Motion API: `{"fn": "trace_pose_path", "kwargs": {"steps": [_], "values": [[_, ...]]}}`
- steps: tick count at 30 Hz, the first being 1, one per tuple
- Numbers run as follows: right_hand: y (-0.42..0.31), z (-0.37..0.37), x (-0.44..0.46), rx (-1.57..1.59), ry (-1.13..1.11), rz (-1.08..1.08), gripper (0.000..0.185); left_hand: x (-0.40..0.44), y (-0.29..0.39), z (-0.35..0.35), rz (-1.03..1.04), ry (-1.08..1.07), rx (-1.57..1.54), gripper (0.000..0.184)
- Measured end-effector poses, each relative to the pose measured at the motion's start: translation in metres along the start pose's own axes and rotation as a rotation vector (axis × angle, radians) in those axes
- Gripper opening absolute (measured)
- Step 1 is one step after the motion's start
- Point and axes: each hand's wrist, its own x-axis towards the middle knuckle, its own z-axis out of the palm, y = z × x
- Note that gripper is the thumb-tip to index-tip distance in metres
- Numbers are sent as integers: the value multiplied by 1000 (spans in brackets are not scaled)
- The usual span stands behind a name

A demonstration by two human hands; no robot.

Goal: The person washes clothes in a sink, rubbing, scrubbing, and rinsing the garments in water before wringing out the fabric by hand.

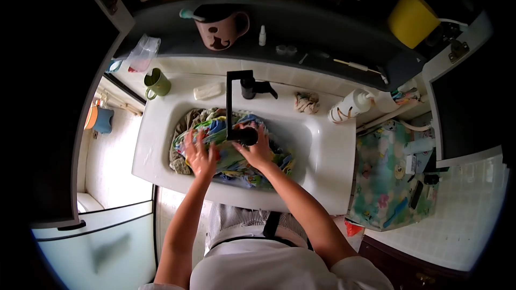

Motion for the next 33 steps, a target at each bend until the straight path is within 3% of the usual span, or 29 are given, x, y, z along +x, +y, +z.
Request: {"fn": "trace_pose_path", "kwargs": {"steps": [2, 7, 10, 13, 17, 19, 22, 25, 28, 29, 31, 32, 33], "values": [[-18, -7, -6, -110, -75, -12, 57, 6, 8, 17, 78, -190, 111, 53], [19, 0, -35, -197, 44, -168, 30, -11, 16, 51, 184, -155, 92, 55], [28, -12, -50, -216, 44, -168, 38, -21, 28, 55, 214, -274, 106, 50], [29, -19, -47, -165, 85, -138, 37, -23, 31, 71, 285, -220, 77, 52], [34, -21, -30, -201, 171, -117, 48, -9, 37, 100, 334, -195, 137, 53], [38, -18, -20, -207, 96, -43, 47, 2, 38, 109, 403, -122, 188, 51], [49, -9, -4, -269, 63, -12, 43, -8, 3, 168, 368, -348, 300, 52], [61, 9, 7, -325, -36, 76, 40, -7, -12, 195, 366, -387, 495, 50], [67, 30, 14, -405, 146, 2, 23, -14, -23, 214, 261, -258, 506, 45], [68, 28, 18, -389, -101, 113, 25, -14, -30, 227, 233, -283, 424, 43], [76, 42, 20, -519, -37, 50, 26, -15, -27, 229, 352, -252, 439, 39], [79, 48, 19, -585, -3, 17, 27, -3, -2, 194, 498, -195, 535, 38], [68, 32, 34, -533, -224, 83, 27, 2, 6, 185, 525, -200, 526, 37]]}}
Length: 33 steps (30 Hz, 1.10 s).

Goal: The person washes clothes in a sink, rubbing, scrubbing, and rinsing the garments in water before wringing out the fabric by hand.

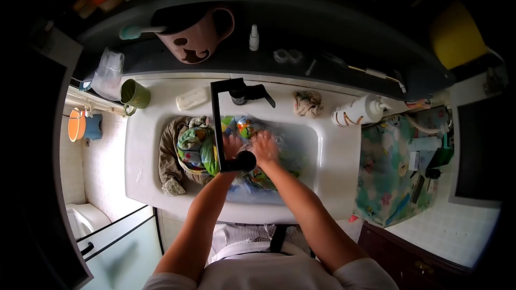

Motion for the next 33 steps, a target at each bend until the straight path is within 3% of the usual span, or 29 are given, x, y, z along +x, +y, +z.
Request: {"fn": "trace_pose_path", "kwargs": {"steps": [3, 4, 5, 7, 8, 10, 13, 15, 17, 19, 20, 21, 22, 25, 26, 31, 33], "values": [[-13, -39, 1, -166, -99, -2, 28, 8, -2, 1, -91, -107, -287, 36], [-8, -31, -3, -53, 111, -26, 33, 14, -7, -47, -16, -2, -259, 39], [-2, -37, -3, -21, 42, -54, 39, 17, -15, -82, -22, -25, -329, 32], [2, -54, 1, 202, 39, 36, 37, 12, -41, -83, -109, -24, -715, 28], [1, -60, 3, 204, 138, 8, 40, 10, -57, -109, -191, -39, -824, 26], [-5, -69, 11, 213, 335, -59, 47, 11, -88, -138, -237, 119, -751, 36], [-28, -67, 19, 204, 216, -100, 50, 0, -119, -141, -444, 164, -487, 56], [-36, -37, 29, 84, 115, -106, 36, -10, -135, -116, -612, 36, -519, 83], [-41, -41, 26, 86, -28, -211, 26, -14, -144, -110, -811, -74, -682, 95], [-31, -44, 17, 22, -25, -459, 14, -16, -156, -103, -1003, -232, -848, 105], [-27, -58, 5, 346, -37, -375, 10, -24, -165, -72, -1048, -245, -853, 108], [-24, -74, -8, 677, -26, -302, 7, -32, -170, -39, -1048, -178, -862, 107], [-25, -88, -21, 663, -74, -305, 7, -27, -161, -52, -1045, -239, -790, 103], [-8, -83, -57, 207, -96, -630, 14, -1, -140, -87, -960, -368, -724, 93], [-3, -91, -73, 246, -88, -599, 19, 2, -136, -89, -928, -401, -727, 90], [27, -104, -125, 280, -109, -511, 18, -3, -93, -66, -707, -128, -714, 52], [35, -112, -131, 327, -145, -489, 17, -17, -77, -55, -608, 12, -728, 47]]}}
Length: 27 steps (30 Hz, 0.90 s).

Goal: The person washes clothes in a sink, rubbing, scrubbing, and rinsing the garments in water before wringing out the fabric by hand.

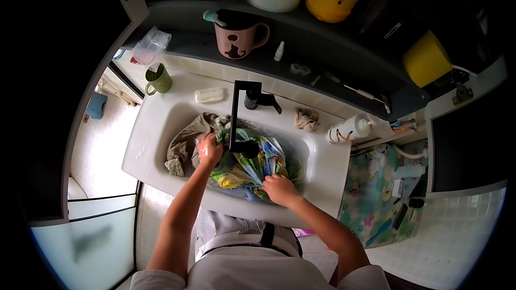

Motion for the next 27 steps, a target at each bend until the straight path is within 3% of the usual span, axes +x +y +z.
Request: {"fn": "trace_pose_path", "kwargs": {"steps": [2, 4, 5, 6, 7, 10, 12, 13, 15, 20, 23, 27], "values": [[6, -14, 2, 82, -13, 18, 17, -16, 15, -4, 156, 19, -13, 44], [22, -12, 35, 469, 178, 46, 13, -27, 27, 0, 254, -10, 32, 39], [11, -30, 60, 487, 305, 109, 6, -35, 41, -3, 256, -18, 35, 36], [5, -35, 81, 287, 489, 53, 14, -41, 54, -6, 254, -20, 40, 33], [-1, -32, 103, 99, 493, 109, 30, -49, 55, -5, 301, -58, 118, 26], [14, 23, 154, 31, 494, 90, 40, -76, 69, -3, 505, -187, -46, 23], [8, 38, 159, -60, 293, 114, 46, -104, 103, -17, 705, -237, -21, 27], [12, 39, 153, -22, 151, 55, 48, -114, 108, -21, 667, -241, -49, 28], [-4, 9, 127, 56, -43, 163, 46, -120, 104, -19, 641, -299, -81, 30], [27, 28, 66, -33, 180, 47, 33, -110, 82, -46, 666, -374, -367, 42], [28, 24, 40, -50, 231, 90, 41, -99, 80, -58, 675, -226, -379, 43], [41, 56, 21, -129, 371, 164, 49, -83, 116, -29, 340, 208, -150, 28]]}}
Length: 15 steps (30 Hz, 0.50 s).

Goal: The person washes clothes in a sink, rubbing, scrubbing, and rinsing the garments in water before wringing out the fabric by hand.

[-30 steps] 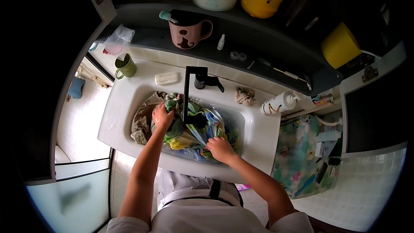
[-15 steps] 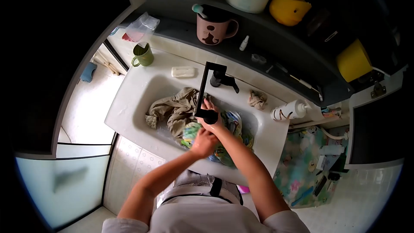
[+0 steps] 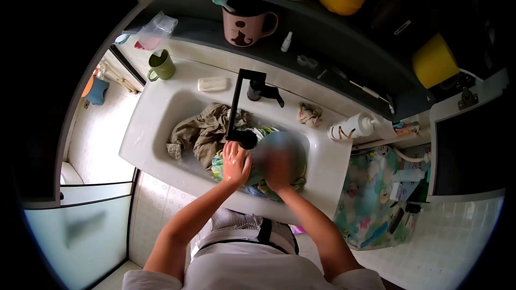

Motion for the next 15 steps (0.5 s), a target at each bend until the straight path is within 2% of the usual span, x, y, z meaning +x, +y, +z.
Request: {"fn": "trace_pose_path", "kwargs": {"steps": [2, 3, 4, 5, 7, 8, 9, 11, 13, 15], "values": [[3, 11, 6, 9, 20, 29, 49, 2, -18, 29, -143, -236, 11, 27], [2, 9, 12, -14, 87, -34, 45, 2, -29, 42, -213, -356, 19, 26], [-3, 5, 19, -46, 62, -14, 44, 7, -36, 45, -194, -321, 91, 23], [-10, 0, 28, -78, 37, 7, 42, 17, -43, 46, -174, -417, 117, 20], [-21, -1, 55, -80, -72, 29, 40, 25, -62, 54, 64, -182, 80, 21], [-24, -5, 65, -92, -99, 23, 41, 19, -84, 73, 22, -203, 109, 20], [-26, -7, 73, -105, -125, 16, 42, 8, -108, 96, -91, -133, 128, 22], [-21, 1, 85, -105, -165, 14, 43, 14, -113, 103, -268, -224, 220, 26], [-18, 7, 95, -98, -201, 49, 43, 21, -116, 104, -272, -195, 189, 27], [-17, 12, 105, -85, -236, 116, 41, 28, -123, 97, -353, -305, 54, 25]]}}
